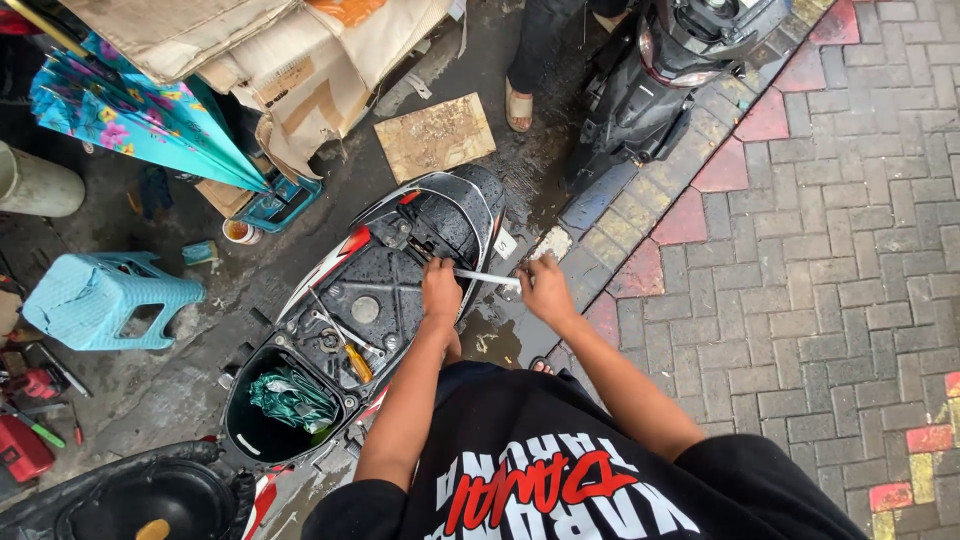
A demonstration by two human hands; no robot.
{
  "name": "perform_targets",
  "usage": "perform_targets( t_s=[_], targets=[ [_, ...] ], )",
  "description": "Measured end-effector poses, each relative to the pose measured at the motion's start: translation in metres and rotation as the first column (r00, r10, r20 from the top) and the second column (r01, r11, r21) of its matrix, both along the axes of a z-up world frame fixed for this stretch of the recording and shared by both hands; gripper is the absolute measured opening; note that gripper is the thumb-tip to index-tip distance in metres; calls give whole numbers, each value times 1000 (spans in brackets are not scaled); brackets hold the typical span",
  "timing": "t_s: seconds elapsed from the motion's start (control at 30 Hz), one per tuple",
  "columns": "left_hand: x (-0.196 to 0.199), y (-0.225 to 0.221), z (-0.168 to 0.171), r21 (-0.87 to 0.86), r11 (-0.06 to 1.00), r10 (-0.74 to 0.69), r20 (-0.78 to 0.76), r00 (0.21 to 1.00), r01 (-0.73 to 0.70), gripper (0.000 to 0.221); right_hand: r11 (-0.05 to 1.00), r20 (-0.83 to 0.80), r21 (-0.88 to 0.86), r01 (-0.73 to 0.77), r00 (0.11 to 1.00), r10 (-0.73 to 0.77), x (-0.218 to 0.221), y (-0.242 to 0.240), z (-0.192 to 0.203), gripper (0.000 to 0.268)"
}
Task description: Using a wrench to remove or tighten fasteners on a motorcycle under the seat area.
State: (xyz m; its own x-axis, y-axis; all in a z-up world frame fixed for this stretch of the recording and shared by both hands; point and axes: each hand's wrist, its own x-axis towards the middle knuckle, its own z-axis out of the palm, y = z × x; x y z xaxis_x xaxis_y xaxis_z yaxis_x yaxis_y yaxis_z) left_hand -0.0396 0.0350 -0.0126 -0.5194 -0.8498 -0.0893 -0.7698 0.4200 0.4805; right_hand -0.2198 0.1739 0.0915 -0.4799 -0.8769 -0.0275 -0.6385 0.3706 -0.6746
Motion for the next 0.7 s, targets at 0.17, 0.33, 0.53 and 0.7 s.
perform_targets(
  t_s=[0.17,0.33,0.53,0.7],
  targets=[
    [9,-3,3,40,998,-45,-76,996,48,29,964,266,264,-39,963,-34,53,36,-35,33],
    [12,-10,-10,124,990,-56,-69,996,64,33,886,582,437,-154,799,-148,113,36,-58,43],
    [5,-12,1,131,989,-64,-66,996,73,29,883,842,470,12,296,-452,184,5,-71,41],
    [2,-16,0,183,978,-102,16,995,97,38,927,927,374,6,33,-374,244,-5,-275,38]
  ],
)
